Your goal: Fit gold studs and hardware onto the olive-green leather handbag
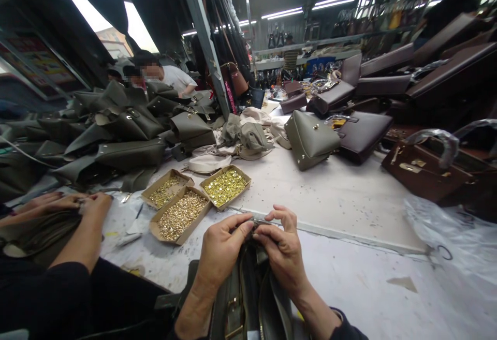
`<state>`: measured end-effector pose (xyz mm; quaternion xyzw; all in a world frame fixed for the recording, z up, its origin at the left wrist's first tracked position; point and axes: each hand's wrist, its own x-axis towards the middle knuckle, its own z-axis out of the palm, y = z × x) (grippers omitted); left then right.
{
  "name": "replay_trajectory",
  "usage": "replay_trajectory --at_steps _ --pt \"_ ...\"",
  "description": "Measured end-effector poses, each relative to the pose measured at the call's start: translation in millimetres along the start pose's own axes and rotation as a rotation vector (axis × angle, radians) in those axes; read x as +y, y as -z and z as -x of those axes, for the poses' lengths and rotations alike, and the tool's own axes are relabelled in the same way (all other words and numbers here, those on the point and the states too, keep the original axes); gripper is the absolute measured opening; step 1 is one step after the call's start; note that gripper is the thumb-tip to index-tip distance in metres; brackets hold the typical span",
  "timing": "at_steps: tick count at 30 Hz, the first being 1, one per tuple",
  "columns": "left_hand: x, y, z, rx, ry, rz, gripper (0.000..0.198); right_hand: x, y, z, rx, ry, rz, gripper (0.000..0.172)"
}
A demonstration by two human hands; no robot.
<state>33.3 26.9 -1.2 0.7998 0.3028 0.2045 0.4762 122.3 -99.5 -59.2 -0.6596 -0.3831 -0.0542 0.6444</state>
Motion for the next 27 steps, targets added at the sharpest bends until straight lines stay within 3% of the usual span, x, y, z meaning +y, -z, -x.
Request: replay_trajectory --at_steps 27 --pt "0.6 -2.0 2.4 -0.015 -0.033 0.000 0.026 -5.1 4.6 -6.6 -0.061 0.065 0.154 0.021"
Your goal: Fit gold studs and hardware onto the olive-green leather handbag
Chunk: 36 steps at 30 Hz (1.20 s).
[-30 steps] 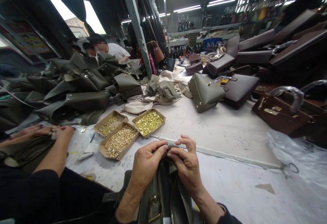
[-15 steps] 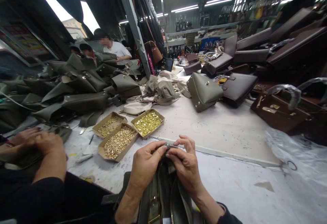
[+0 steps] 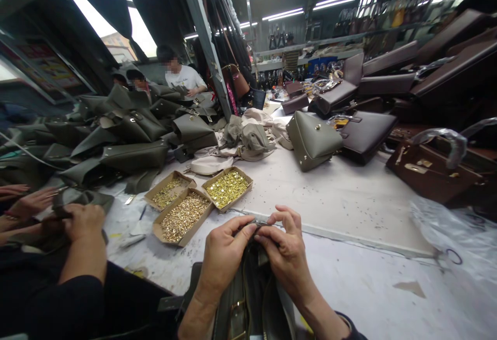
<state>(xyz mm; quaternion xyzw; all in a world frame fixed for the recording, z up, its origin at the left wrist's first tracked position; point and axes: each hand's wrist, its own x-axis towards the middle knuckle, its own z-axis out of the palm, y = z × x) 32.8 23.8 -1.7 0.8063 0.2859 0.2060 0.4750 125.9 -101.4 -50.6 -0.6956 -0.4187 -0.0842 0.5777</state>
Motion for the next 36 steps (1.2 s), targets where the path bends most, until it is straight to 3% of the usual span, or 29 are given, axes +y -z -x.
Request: replay_trajectory --at_steps 12,16,24,36 --pt "0.1 -2.7 1.1 0.008 0.002 -0.014 0.025 -4.0 -1.6 -2.1 0.018 -0.072 0.007 0.017" --pt "0.2 -2.9 0.1 0.009 -0.002 -0.016 0.024 -3.2 -4.1 1.9 0.070 -0.140 -0.084 0.013" --pt "-0.9 -2.1 0.7 -0.002 0.023 0.015 0.025 -1.5 -6.2 3.0 0.021 -0.171 -0.347 0.015" --pt "-2.4 -3.2 0.0 0.010 0.033 0.025 0.024 -1.9 -9.4 2.8 0.020 -0.239 -0.396 0.011"
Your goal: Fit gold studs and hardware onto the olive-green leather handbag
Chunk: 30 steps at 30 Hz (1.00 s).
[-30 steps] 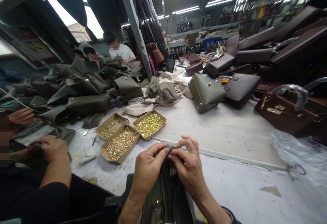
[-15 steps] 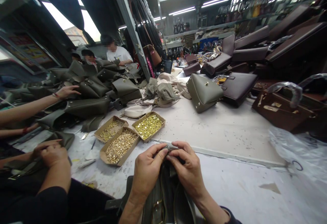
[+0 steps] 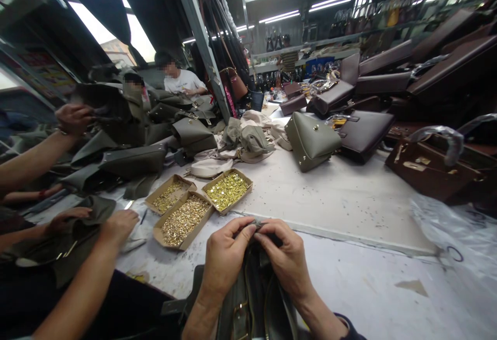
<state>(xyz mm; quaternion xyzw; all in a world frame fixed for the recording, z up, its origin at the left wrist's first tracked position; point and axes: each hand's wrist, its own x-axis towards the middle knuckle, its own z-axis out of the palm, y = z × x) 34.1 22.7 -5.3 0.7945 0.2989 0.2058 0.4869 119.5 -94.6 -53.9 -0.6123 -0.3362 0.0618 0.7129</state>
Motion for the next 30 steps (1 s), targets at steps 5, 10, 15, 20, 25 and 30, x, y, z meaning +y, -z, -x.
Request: replay_trajectory --at_steps 5,10,15,20,25,30 --pt "1.4 -1.3 0.3 -0.005 0.009 0.013 0.025 -1.6 -1.3 -0.8 -0.019 -0.053 -0.003 0.010" --pt "1.0 -1.1 0.1 0.008 0.011 0.000 0.023 -2.2 -3.2 -2.6 -0.027 -0.090 0.022 0.012" --pt "-0.9 -2.5 -1.2 0.020 0.014 0.009 0.024 -3.5 -1.6 -5.7 -0.077 -0.114 0.074 0.013" --pt "-0.9 -3.8 -2.0 0.048 0.003 -0.031 0.024 -5.3 -1.8 -8.5 -0.094 -0.160 0.179 0.015" --pt "-0.2 -3.0 -0.8 0.076 -0.004 -0.036 0.025 -5.4 -2.1 -8.6 -0.134 -0.104 0.264 0.015" --pt "0.9 -5.4 -0.1 0.084 0.008 -0.067 0.025 -5.9 -3.6 -9.1 -0.102 -0.130 0.284 0.017"
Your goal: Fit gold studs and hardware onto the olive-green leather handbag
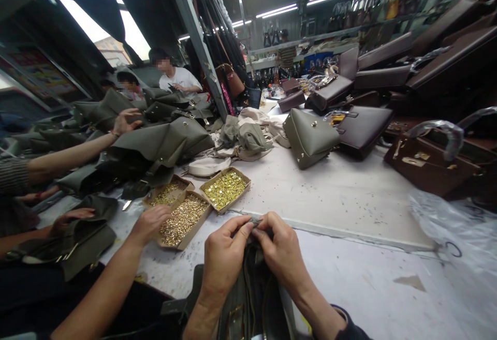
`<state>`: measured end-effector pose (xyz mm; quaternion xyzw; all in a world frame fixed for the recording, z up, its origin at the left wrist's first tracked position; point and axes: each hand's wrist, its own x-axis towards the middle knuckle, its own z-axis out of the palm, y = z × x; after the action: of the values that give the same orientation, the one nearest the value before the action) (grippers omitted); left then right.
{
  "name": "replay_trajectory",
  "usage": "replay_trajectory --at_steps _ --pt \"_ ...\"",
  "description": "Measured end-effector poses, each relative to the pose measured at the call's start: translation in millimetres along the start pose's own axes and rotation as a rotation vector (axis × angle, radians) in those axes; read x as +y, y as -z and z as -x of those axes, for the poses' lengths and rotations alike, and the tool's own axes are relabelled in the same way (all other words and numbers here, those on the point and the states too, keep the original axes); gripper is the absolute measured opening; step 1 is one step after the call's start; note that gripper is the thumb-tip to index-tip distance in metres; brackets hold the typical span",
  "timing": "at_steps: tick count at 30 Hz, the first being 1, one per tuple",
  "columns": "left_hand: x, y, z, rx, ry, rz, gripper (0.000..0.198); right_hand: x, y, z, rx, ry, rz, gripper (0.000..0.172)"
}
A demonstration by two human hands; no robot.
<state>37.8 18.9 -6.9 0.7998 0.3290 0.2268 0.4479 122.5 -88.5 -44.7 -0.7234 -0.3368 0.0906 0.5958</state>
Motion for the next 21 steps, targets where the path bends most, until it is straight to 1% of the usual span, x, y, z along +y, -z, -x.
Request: replay_trajectory --at_steps 3,5,7,9,11,13,17,21 --pt "-0.4 -1.5 -0.9 0.004 -0.014 -0.025 0.025 -2.6 -2.4 0.2 0.023 0.046 0.076 0.016" --pt "-1.3 -2.4 -1.2 0.007 -0.015 -0.013 0.024 -3.4 -3.3 0.6 0.007 0.083 0.089 0.017" --pt "-1.7 -3.1 -1.1 0.004 -0.004 0.009 0.025 -2.8 -3.3 0.6 -0.005 0.070 0.044 0.016" --pt "-1.3 -3.3 -1.3 0.001 0.006 0.016 0.027 -1.6 -2.9 0.0 0.019 0.034 0.004 0.015" --pt "0.0 -2.2 -2.0 -0.014 0.011 0.012 0.029 -0.3 -2.2 -1.1 0.051 0.015 0.007 0.014" --pt "1.5 -0.1 -3.4 -0.044 0.005 0.008 0.032 0.8 -1.2 -2.4 0.055 0.011 0.018 0.013" --pt "3.0 3.7 -5.4 -0.106 -0.017 0.042 0.039 3.0 2.5 -3.7 0.021 -0.015 -0.048 0.012" --pt "3.9 3.6 -4.8 -0.081 0.000 0.068 0.038 5.0 5.7 -3.9 -0.017 0.017 -0.105 0.012"
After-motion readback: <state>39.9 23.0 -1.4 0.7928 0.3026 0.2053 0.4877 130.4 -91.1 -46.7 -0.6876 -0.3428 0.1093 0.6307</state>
